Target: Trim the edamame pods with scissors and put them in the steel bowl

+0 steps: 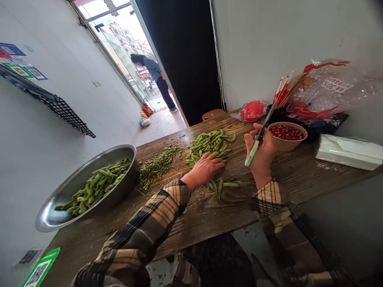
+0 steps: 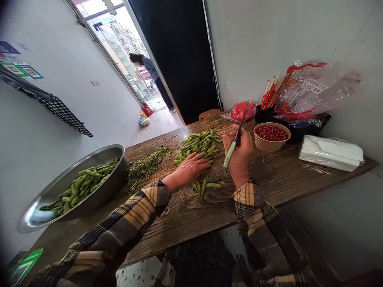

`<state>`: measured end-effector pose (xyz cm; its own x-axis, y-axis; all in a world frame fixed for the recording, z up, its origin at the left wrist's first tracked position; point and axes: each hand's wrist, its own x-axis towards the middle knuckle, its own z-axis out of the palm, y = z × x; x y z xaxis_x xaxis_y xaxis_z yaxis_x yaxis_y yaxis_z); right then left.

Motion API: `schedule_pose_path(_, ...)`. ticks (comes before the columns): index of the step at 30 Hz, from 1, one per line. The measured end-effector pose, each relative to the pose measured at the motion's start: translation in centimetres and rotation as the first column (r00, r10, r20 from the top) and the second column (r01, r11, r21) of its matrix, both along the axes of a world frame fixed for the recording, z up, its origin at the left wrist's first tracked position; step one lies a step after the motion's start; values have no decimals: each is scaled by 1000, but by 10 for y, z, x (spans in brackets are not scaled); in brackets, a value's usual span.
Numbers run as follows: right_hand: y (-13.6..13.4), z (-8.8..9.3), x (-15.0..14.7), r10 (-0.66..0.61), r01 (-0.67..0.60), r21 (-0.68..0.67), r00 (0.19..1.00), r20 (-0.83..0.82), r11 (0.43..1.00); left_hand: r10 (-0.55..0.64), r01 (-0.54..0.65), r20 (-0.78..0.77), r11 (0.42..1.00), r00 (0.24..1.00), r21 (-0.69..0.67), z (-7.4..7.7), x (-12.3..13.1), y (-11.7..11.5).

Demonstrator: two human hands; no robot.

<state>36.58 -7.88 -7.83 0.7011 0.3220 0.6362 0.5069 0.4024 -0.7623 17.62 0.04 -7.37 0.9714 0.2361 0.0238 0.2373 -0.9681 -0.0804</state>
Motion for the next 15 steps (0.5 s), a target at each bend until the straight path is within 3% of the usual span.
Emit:
schedule_pose_path(5,-1,0,-8,-36,37,-11,997,63,999,151,-115,233,980,961,-161,1,-36,-18)
schedule_pose_path(8,1,-3,-15,7,-1,-51,993,114,999,408,-246,432,891,804,-383,0,-59,-23)
schedule_pose_path(10,3,-8,-23,76,-66,-94,992,103,993,613,-267,486,750,623,-605,0,-77,-24)
schedule_pose_path(12,7,-16,-34,141,-134,-132,989,45,982,775,-176,445,565,449,-806,1,-94,-27)
schedule_pose_path(15,11,-30,-54,238,-240,-185,971,-33,953,895,48,315,317,315,-947,3,-113,-32)
